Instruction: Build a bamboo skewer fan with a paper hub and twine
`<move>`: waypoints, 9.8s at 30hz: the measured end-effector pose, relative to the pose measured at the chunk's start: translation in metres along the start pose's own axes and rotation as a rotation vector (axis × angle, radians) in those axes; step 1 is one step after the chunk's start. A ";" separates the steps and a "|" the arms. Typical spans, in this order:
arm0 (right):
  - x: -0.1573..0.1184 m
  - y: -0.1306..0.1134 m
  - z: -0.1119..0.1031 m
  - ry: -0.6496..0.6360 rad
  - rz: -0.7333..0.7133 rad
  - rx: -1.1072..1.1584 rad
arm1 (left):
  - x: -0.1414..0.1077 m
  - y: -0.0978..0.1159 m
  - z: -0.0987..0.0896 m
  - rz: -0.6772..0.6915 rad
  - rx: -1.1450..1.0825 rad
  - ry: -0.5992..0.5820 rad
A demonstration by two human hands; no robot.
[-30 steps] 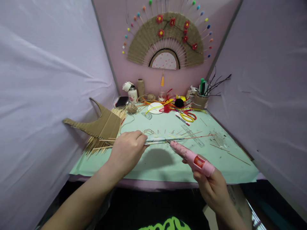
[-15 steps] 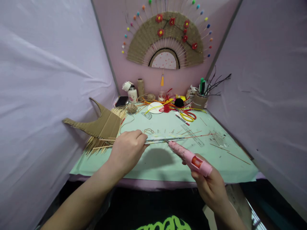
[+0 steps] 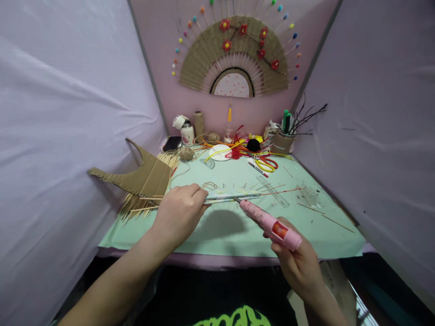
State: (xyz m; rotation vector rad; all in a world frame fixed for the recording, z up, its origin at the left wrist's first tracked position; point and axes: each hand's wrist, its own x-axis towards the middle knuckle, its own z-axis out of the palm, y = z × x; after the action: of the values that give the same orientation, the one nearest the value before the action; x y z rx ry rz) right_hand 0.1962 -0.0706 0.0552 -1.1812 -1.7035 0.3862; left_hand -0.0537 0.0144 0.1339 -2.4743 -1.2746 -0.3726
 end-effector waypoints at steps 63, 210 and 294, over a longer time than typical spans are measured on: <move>0.041 0.140 -0.090 0.096 0.385 -0.948 | 0.015 -0.028 -0.005 -0.109 -0.105 -0.020; 0.180 0.015 -0.025 -0.063 -0.125 -0.135 | 0.072 -0.075 -0.043 0.092 -0.314 -0.103; 0.179 0.008 -0.030 -0.108 -0.130 -0.052 | 0.095 -0.087 -0.040 0.044 -0.695 -0.156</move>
State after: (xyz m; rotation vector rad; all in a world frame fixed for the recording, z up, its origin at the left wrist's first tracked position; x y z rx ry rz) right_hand 0.2193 0.0756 0.1601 -1.0969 -1.8828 0.3318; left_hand -0.0744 0.1153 0.2210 -3.1504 -1.3050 -0.7257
